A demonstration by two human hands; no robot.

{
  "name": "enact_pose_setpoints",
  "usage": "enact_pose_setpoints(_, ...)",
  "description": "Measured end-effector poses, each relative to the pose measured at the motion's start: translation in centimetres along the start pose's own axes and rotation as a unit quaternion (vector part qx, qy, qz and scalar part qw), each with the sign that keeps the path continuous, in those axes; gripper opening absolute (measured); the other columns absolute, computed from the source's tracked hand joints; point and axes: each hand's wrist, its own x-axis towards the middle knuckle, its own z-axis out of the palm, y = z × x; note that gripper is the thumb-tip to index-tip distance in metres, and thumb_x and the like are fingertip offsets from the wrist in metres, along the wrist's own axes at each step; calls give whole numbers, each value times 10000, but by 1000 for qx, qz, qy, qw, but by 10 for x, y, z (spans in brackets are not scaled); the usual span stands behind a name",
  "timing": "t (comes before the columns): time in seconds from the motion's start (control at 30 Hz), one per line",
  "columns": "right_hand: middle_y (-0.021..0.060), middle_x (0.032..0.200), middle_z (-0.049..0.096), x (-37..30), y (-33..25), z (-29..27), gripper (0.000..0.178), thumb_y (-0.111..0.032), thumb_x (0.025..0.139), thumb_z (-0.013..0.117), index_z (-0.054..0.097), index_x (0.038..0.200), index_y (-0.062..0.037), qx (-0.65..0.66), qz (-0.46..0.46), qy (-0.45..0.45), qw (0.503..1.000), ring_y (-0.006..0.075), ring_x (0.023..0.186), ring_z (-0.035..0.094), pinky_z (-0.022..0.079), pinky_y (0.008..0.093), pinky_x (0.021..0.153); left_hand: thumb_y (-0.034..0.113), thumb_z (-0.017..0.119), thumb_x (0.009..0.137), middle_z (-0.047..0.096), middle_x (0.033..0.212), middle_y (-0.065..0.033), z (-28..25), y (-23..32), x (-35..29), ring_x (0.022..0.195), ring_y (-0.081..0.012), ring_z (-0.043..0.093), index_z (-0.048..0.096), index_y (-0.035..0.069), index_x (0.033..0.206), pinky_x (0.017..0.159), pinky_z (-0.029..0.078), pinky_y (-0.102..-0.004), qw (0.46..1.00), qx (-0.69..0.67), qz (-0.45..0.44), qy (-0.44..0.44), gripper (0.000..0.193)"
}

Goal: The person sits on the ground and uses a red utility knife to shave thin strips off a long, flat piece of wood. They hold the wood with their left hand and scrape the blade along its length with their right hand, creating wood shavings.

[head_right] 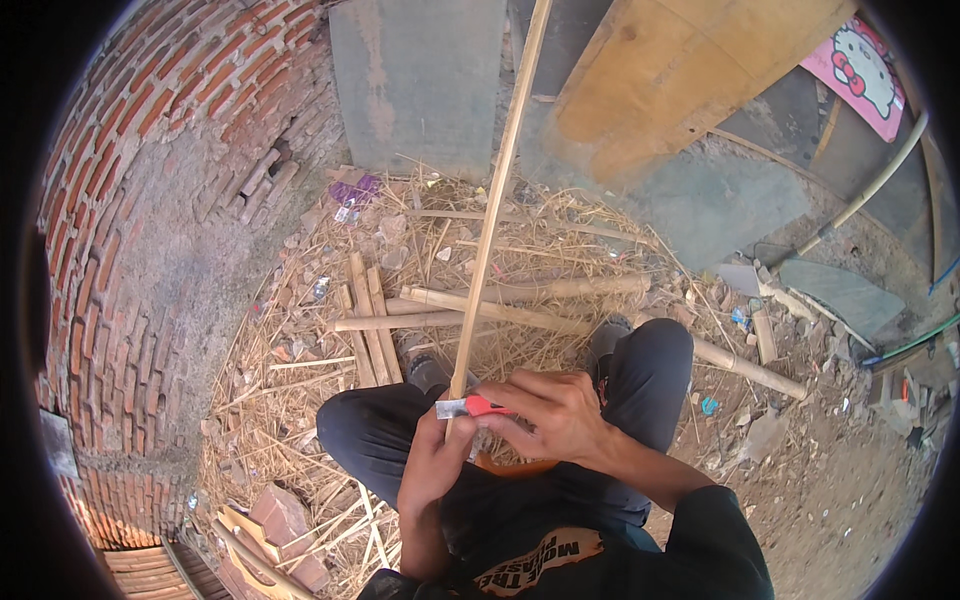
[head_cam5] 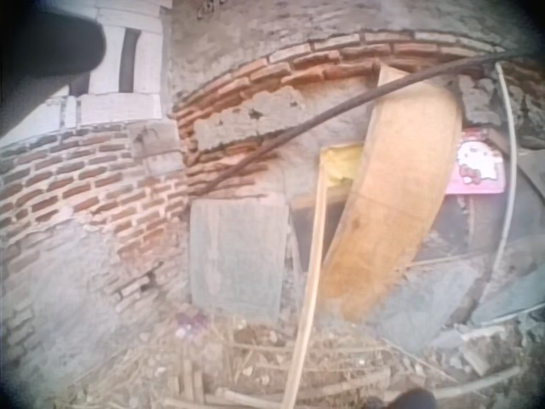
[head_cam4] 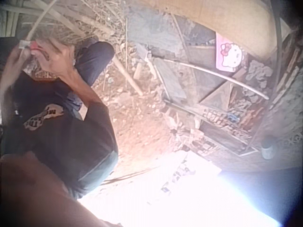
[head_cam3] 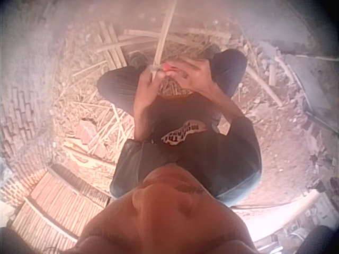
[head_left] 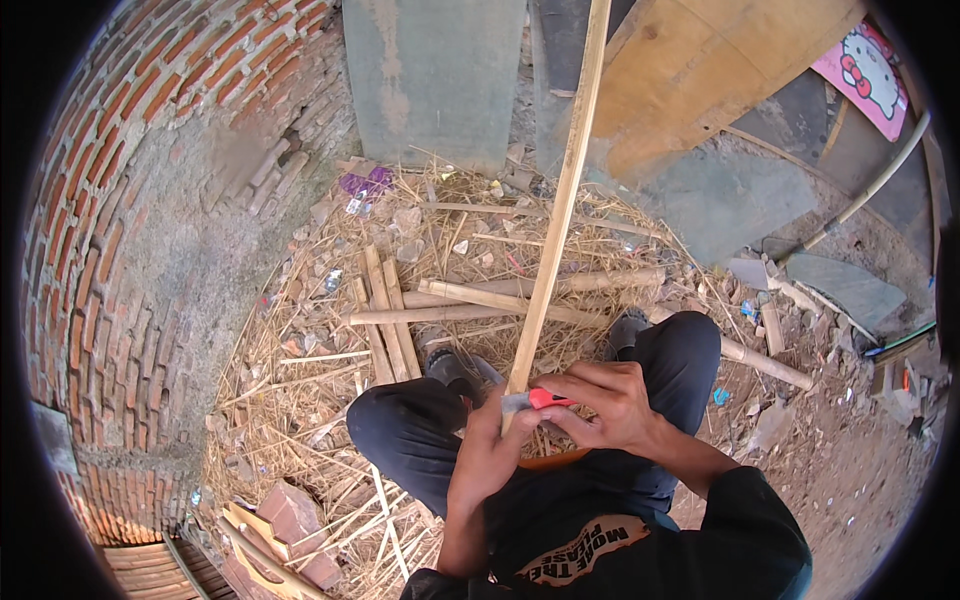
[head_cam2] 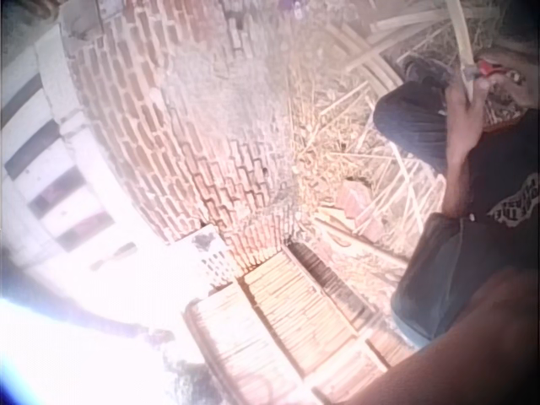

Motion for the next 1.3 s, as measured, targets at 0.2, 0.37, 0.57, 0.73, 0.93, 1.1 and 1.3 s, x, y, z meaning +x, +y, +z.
enact_pose_setpoints(0.2,30,756,689,6,-6,-6,352,-225,806,898,821,1114,-74,0,17,-16,1000,213,604,682,533,332,535,268,666,1100,752,925,-145,-1,5,-5,826,-177,687,633,-43,1348,783,553,-366,999,51,-9,9,399)
enact_pose_setpoints(0.37,25,768,671,7,-7,-8,360,-236,809,899,815,1122,-81,-3,9,-18,1000,207,603,680,539,332,533,268,669,1095,749,908,-184,0,15,-8,809,-250,730,629,-45,1367,780,558,-389,996,85,0,25,416)
enact_pose_setpoints(0.57,17,767,659,8,-7,-10,360,-248,809,900,816,1126,-98,-10,0,-12,1000,204,593,674,534,332,526,286,679,1090,736,877,-196,1,21,-9,791,-301,738,626,-44,1369,765,555,-401,994,109,-5,27,435)
enact_pose_setpoints(0.73,22,756,677,8,-8,-14,329,-233,810,897,825,1096,-87,-22,5,-12,1000,193,587,670,519,326,525,289,678,1089,724,859,-203,2,22,-9,786,-312,740,634,-39,1345,758,550,-410,993,107,22,40,418)
enact_pose_setpoints(0.93,123,839,764,37,46,-52,230,-144,873,848,829,1077,-39,-106,124,161,973,215,617,696,536,330,591,271,706,1064,710,837,-221,6,21,-36,761,-401,718,634,-35,1342,753,548,-432,989,130,-72,-15,419)
enact_pose_setpoints(1.1,123,829,765,15,73,-58,190,-90,915,757,824,1078,-18,-60,232,143,960,162,632,664,501,307,609,298,760,1015,676,860,-239,25,27,-55,780,-409,679,636,-29,1351,761,525,-429,986,159,-30,-46,485)
enact_pose_setpoints(1.3,149,889,758,-1,49,-43,254,-159,940,817,767,1102,31,19,223,146,964,205,777,718,553,324,738,258,811,980,689,804,-168,14,27,-28,672,-330,673,654,-42,1223,682,517,-385,983,170,44,48,417)
